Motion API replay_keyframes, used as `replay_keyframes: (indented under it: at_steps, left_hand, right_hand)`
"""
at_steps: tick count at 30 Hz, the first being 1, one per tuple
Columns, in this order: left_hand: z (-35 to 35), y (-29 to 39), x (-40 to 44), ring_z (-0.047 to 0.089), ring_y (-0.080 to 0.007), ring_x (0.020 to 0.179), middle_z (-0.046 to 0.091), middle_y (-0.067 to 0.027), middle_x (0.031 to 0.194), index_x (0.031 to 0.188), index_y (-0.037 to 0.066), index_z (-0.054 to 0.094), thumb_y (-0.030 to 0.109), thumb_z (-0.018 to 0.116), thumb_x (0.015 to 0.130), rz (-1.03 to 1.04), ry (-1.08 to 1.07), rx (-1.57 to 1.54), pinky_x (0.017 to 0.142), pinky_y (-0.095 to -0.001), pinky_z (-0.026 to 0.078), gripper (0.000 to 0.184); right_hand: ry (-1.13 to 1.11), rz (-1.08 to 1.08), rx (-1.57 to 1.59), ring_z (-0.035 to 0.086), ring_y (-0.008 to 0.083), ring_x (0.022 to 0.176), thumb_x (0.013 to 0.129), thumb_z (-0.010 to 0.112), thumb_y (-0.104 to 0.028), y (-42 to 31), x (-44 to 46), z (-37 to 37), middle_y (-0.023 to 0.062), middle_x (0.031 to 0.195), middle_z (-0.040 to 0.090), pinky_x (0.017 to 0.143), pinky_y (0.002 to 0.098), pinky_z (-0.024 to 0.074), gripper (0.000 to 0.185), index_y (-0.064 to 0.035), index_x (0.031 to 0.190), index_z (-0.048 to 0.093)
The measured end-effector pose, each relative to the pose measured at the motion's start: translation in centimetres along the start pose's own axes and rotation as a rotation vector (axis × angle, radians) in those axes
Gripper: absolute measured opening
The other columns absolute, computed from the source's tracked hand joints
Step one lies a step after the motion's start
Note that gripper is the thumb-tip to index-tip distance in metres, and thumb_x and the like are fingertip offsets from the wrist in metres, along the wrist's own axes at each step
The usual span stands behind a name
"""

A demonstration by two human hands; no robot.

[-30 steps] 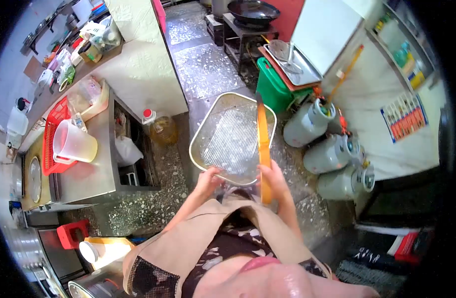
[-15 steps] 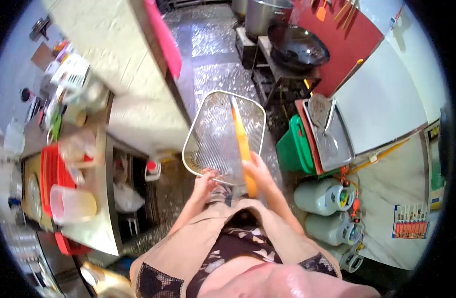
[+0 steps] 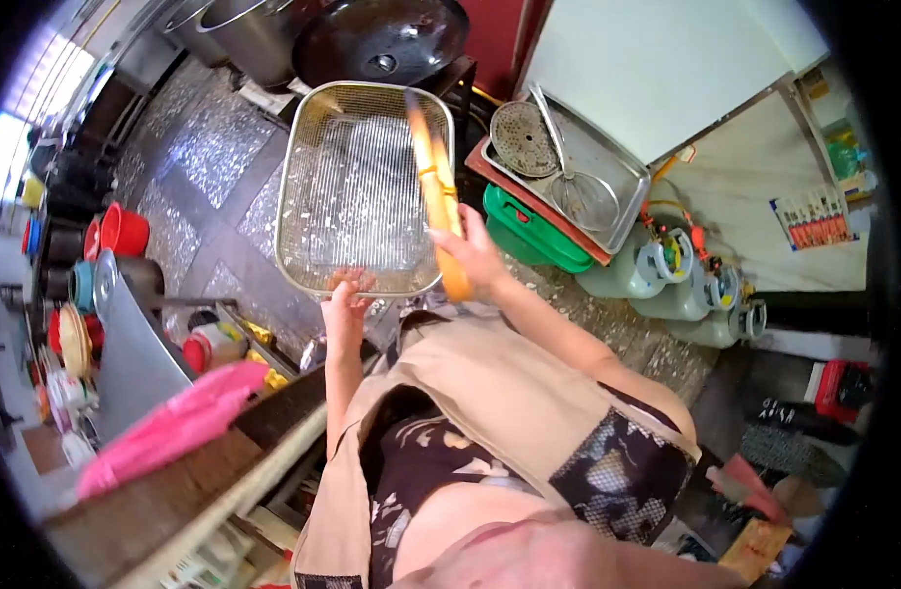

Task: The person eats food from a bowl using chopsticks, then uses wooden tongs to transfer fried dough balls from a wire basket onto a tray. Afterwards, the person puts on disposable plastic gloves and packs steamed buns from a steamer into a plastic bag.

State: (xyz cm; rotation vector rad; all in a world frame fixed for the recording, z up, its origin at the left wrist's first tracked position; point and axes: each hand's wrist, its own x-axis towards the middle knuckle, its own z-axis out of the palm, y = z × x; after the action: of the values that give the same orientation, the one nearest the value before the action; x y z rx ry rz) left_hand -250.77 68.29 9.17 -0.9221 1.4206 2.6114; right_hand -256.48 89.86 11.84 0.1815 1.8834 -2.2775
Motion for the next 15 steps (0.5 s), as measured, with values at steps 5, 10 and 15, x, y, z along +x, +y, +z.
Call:
replay_keyframes:
  at_steps: [5, 10, 15]
  left_hand:
    - [2.6, 1.9, 7.2, 0.058, -0.0288, 0.100, 0.050, -0.0152, 0.120, 0.130, 0.000, 0.032, 0.011, 0.052, 0.075, -0.087, -0.140, 0.246, 0.071, -0.0359, 0.051, 0.059]
    - [8.4, 1.0, 15.8, 0.060, -0.0263, 0.094, 0.054, -0.0162, 0.113, 0.123, -0.001, 0.038, 0.011, 0.052, 0.074, -0.320, -0.394, 0.456, 0.068, -0.0352, 0.052, 0.053]
    - [15.8, -4.6, 23.9, 0.061, -0.0254, 0.085, 0.060, -0.0137, 0.097, 0.107, -0.003, 0.052, 0.012, 0.052, 0.079, -0.744, -0.727, 0.378, 0.072, -0.0373, 0.053, 0.032]
  right_hand:
    - [0.152, 0.155, 0.096, 0.056, 0.0137, 0.080, 0.079, 0.067, -0.030, 1.3, 7.5, 2.2, 0.0089, 0.102, 0.055, 0.063, 0.0259, 0.0480, 0.061, -0.0007, 0.120, 0.033]
    - [0.510, 0.080, 0.235, 0.054, 0.0141, 0.084, 0.078, 0.068, -0.030, 4.1, 10.4, -0.5, 0.0093, 0.105, 0.054, 0.063, 0.0272, 0.0452, 0.060, -0.0025, 0.120, 0.034]
    - [0.864, 0.052, -0.007, 0.043, 0.0245, 0.116, 0.077, 0.069, -0.026, 3.3, 9.8, -5.1, 0.0155, 0.128, 0.040, 0.093, 0.0372, 0.0379, 0.074, -0.0019, 0.134, 0.029]
